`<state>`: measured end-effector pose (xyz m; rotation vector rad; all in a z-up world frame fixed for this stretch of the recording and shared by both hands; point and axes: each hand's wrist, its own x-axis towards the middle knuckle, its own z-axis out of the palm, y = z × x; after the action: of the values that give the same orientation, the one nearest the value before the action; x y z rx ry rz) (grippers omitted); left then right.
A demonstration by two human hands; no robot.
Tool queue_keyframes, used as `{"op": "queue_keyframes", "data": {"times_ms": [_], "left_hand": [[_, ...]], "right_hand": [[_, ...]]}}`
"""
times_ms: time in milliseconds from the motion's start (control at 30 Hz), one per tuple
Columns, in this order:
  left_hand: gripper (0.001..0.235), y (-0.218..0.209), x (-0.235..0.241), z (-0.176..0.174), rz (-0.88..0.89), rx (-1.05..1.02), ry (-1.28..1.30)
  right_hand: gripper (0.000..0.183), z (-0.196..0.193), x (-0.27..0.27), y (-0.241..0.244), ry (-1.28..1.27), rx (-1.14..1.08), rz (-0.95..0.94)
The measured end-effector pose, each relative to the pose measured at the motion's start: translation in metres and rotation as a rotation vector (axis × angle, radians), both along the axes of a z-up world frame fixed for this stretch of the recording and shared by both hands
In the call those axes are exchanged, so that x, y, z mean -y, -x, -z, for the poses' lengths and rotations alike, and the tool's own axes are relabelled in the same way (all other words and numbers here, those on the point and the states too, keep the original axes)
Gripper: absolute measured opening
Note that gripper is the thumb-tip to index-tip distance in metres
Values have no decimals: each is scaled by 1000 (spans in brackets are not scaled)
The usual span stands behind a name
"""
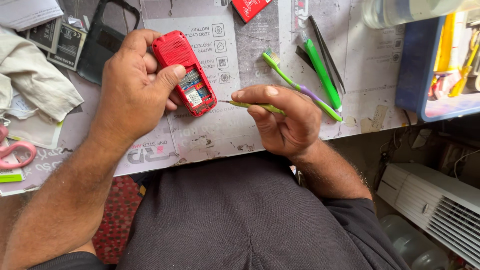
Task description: The person uses a green precision screwdriver to adjust internal components of a red mobile phone with the back cover removed. They then reassemble the phone, power it on, and navigate the menu to verify functionality.
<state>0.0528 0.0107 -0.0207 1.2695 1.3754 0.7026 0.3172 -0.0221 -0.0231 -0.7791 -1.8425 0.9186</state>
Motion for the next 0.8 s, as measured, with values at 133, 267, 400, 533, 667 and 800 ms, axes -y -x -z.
{"op": "queue_keyframes", "data": {"times_ms": [133,267,400,533,667,800], "left_hand": [[35,0,-1,4,-3,40,17],[35,1,0,7,11,62,-17],[37,1,1,10,-2,65,-12],[38,1,1,11,-3,44,-25],[36,1,1,10,-1,21,-17],[38,0,1,11,1,30,-27]], "right_hand": [[40,1,-1,4,-87,78,42],[39,3,1,6,-97,90,64],[40,7,-1,7,-119,78,50],[40,9,-2,8,-132,79,35],[40,8,-2,8,-113,72,27],[41,8,-1,8,-103,76,29]]}}
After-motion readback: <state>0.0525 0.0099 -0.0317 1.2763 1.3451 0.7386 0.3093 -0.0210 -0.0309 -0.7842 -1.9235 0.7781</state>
